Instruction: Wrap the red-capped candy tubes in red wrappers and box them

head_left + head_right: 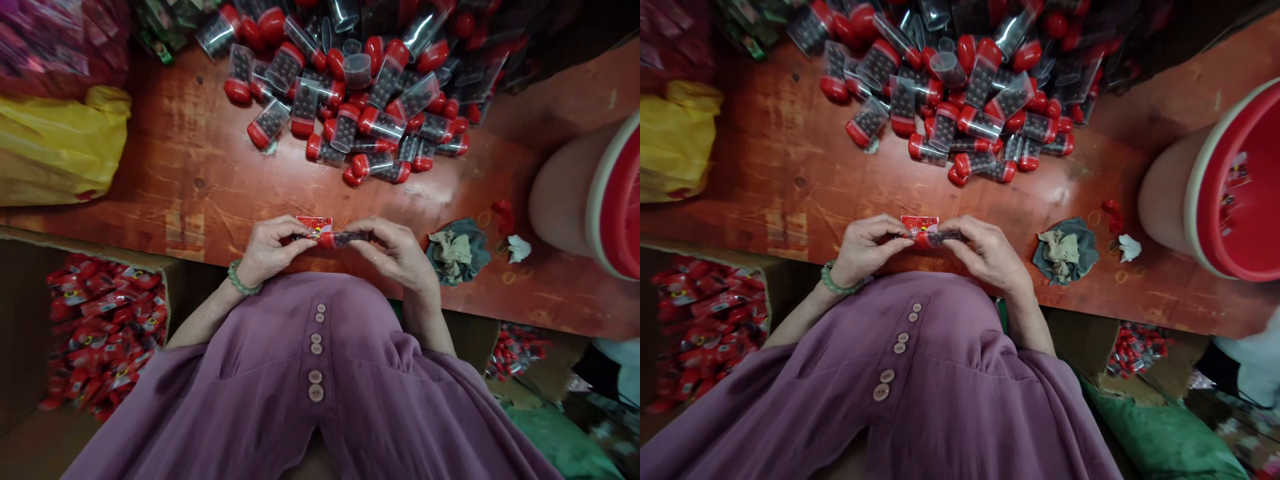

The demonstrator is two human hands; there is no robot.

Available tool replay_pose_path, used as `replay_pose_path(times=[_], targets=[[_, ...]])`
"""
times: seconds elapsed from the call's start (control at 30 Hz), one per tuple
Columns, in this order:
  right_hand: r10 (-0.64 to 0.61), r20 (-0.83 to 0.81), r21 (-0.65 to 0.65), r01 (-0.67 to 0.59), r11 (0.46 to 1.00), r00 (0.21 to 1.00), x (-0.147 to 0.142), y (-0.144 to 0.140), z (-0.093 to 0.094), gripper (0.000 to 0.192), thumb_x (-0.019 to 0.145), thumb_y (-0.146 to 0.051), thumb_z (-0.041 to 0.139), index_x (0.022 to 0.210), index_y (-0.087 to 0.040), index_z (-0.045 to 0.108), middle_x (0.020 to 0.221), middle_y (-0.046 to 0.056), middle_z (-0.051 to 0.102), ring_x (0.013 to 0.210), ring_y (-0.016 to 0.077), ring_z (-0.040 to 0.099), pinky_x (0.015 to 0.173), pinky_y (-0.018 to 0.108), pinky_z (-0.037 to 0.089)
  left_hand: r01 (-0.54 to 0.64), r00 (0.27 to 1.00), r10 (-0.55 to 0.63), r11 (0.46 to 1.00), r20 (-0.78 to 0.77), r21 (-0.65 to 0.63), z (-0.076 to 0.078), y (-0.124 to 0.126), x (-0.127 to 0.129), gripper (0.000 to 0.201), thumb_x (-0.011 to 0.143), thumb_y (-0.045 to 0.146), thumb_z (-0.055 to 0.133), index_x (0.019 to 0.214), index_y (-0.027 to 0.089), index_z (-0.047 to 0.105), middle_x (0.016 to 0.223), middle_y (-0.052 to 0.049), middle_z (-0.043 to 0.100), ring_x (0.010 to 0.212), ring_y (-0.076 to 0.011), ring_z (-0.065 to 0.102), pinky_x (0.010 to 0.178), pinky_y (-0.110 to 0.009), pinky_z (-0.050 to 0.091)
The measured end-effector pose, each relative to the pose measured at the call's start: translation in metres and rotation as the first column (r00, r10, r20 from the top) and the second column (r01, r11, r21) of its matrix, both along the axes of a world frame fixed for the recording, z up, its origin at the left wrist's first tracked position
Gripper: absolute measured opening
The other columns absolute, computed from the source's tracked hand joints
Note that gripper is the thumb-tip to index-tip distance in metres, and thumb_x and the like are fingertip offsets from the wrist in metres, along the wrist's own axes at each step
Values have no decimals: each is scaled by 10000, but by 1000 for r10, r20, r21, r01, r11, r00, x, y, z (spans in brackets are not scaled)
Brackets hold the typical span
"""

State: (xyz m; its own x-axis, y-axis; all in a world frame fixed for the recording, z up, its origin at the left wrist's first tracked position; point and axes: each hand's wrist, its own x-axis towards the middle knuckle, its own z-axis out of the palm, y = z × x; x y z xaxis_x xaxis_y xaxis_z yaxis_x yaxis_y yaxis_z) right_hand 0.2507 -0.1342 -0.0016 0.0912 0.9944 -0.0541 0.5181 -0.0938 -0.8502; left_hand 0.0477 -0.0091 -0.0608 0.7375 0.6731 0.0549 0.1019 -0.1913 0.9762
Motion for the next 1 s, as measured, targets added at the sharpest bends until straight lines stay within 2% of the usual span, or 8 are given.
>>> replay_pose_path(times=[0.07,0.17,0.27,0.4,0.57,0.7,0.77,1.0], targets=[[-30,-136,-91,18,996,990,4,3,-1,164,922,-262,638,1062,-187,681,943,44,742,798,152,698,736,284,559,14,1000,-14,998,-9,-62,-1,0,0,79,782,255,771,779,177,754,793,-36,750,730,-142,679,714,-277,562],[-108,-348,-214,33,976,931,8,6,-5,223,897,-331,679,1042,-163,680,852,29,719,689,130,676,646,257,548,30,999,-37,983,-34,-182,0,0,1,111,768,279,773,789,170,759,804,-40,756,738,-150,685,717,-279,562],[-135,-447,-253,19,967,884,9,9,-8,255,873,-355,709,1030,-156,680,845,24,705,678,120,673,632,244,545,72,995,-91,942,-43,-328,2,-1,1,161,758,288,763,860,163,771,839,-43,769,758,-153,692,720,-268,563],[-70,-422,-241,-38,970,904,9,12,-7,257,906,-343,665,1089,-165,680,904,35,699,669,112,662,624,247,542,112,989,-143,887,-37,-448,5,-4,0,204,789,317,728,898,149,769,835,-46,773,715,-142,685,681,-248,561],[167,-220,-149,-202,968,961,13,18,-4,263,953,-337,576,1134,-199,708,935,53,688,806,149,654,749,302,545,101,990,-133,903,-48,-418,6,-6,1,201,812,329,709,891,159,783,860,-52,784,752,-159,706,718,-263,574],[273,-234,-143,-310,940,933,12,24,-8,313,929,-373,629,1197,-224,694,1042,66,718,927,176,679,829,318,542,138,983,-174,908,-58,-395,7,-4,3,176,834,304,683,875,173,792,878,-48,786,774,-159,711,748,-266,572],[295,-251,-149,-338,929,922,10,26,-11,320,937,-365,625,1225,-238,686,1089,66,720,987,185,683,870,325,537,148,980,-189,908,-69,-391,7,-2,4,173,841,300,675,862,175,793,855,-41,784,753,-155,705,729,-261,565],[301,-297,-149,-355,923,906,13,28,-18,325,924,-333,657,1235,-247,697,1063,54,726,963,168,693,873,302,533,132,978,-190,887,-90,-442,5,-1,6,179,830,305,674,870,179,795,871,-37,790,756,-156,706,736,-265,562]])
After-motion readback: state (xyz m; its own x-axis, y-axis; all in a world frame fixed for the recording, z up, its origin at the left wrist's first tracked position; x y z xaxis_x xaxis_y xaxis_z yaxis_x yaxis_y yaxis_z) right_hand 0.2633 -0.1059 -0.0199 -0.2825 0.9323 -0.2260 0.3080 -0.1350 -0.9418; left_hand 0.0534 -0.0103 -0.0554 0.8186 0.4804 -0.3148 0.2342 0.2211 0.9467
